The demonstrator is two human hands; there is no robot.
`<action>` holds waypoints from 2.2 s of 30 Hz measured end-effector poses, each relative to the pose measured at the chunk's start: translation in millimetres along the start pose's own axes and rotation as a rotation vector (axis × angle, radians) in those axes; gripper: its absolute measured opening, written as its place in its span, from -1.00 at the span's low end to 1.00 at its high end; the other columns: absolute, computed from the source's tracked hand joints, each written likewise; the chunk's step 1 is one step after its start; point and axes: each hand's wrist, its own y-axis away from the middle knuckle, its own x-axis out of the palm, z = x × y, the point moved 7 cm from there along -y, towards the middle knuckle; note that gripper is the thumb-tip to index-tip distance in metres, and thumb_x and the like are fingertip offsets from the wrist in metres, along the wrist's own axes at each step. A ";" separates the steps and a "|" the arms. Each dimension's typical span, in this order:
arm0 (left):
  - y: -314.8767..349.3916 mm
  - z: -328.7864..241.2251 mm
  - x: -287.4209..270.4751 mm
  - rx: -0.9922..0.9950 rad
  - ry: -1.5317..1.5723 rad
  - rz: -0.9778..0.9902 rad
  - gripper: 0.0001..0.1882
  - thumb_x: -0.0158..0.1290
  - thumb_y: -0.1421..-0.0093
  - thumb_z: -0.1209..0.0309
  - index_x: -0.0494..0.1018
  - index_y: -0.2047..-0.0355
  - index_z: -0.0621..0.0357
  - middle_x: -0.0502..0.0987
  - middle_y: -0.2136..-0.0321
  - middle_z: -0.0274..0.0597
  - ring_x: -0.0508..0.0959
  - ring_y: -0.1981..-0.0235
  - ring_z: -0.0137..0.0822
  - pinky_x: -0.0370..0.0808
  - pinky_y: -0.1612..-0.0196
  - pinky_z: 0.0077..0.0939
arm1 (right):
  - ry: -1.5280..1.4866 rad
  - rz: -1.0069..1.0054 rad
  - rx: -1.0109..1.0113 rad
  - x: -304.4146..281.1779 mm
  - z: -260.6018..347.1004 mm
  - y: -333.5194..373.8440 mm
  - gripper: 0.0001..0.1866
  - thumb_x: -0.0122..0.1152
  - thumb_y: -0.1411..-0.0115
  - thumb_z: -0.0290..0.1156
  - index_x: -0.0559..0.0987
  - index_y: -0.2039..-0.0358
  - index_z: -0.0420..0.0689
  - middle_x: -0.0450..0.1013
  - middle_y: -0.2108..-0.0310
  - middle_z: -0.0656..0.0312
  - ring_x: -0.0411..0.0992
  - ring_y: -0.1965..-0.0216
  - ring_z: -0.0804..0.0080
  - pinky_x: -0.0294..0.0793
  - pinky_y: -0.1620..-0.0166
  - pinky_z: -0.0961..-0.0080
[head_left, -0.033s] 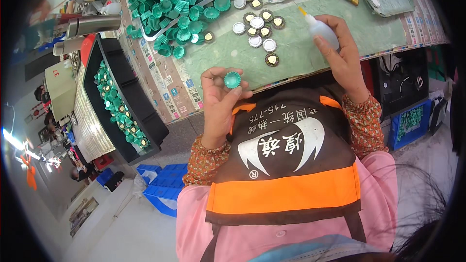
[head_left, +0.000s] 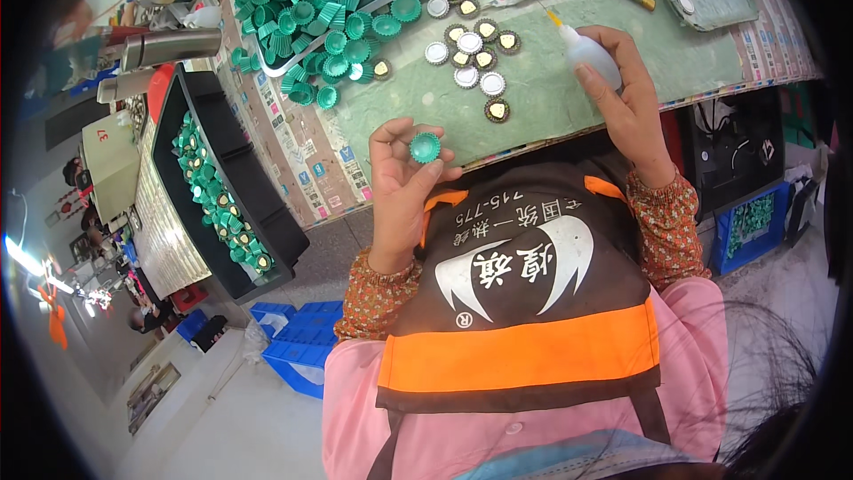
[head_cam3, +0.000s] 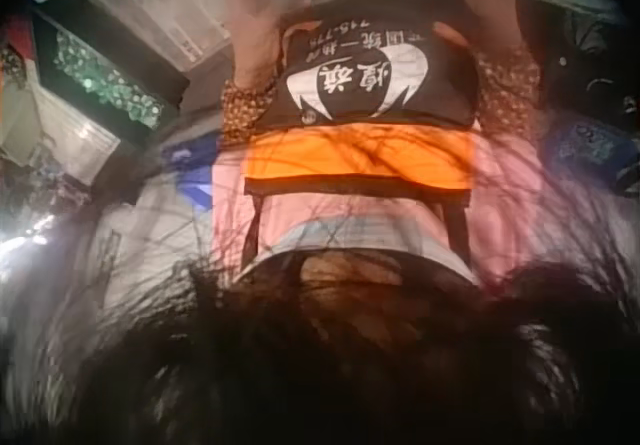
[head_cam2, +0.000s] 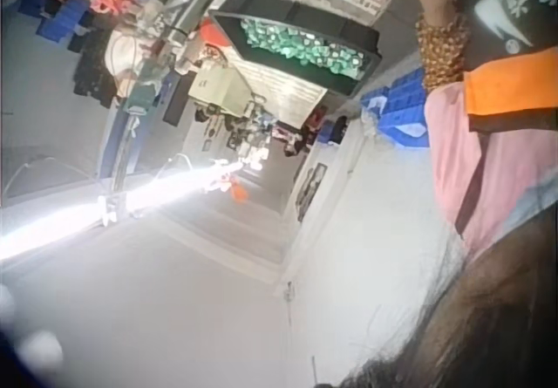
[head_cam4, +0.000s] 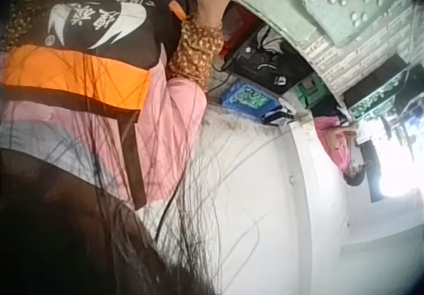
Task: The person repeatedly applies glue to green fluted metal caps and attaches small circular inserts to them. They handle the items one at a time, placing the finished units on the table surface.
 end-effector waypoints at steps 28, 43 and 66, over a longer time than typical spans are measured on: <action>-2.5 -23.4 6.6 -0.036 0.122 0.072 -0.38 -0.05 -0.44 0.26 0.04 -0.43 0.08 0.44 0.19 -0.22 0.45 0.27 -0.49 0.56 0.19 -0.49 | 0.798 -0.250 -0.417 -20.1 41.1 -29.8 -0.70 0.28 -0.18 -0.30 0.57 0.07 -0.03 0.41 0.20 0.16 0.34 0.08 0.12 0.23 0.00 0.15; -5.0 -17.4 0.3 -0.064 0.271 0.077 -0.41 -0.08 -0.47 0.21 0.11 -0.38 0.25 0.53 0.04 0.00 0.56 0.21 -0.43 0.65 0.23 -0.54 | 0.776 0.022 -0.370 99.2 44.6 -27.3 -0.75 0.36 -0.07 -0.27 0.59 0.29 -0.12 0.39 0.30 0.21 0.34 0.14 0.19 0.23 0.08 0.19; -7.7 -0.8 11.7 -0.247 0.352 0.146 -0.39 -0.01 -0.41 0.38 0.10 -0.37 0.38 0.45 -0.13 0.12 0.60 0.05 -0.20 0.71 0.09 -0.34 | 0.511 0.134 -0.336 17.8 28.6 7.3 -0.76 0.24 -0.05 -0.55 0.54 0.22 -0.09 0.40 0.29 0.20 0.37 0.19 0.13 0.32 0.09 0.21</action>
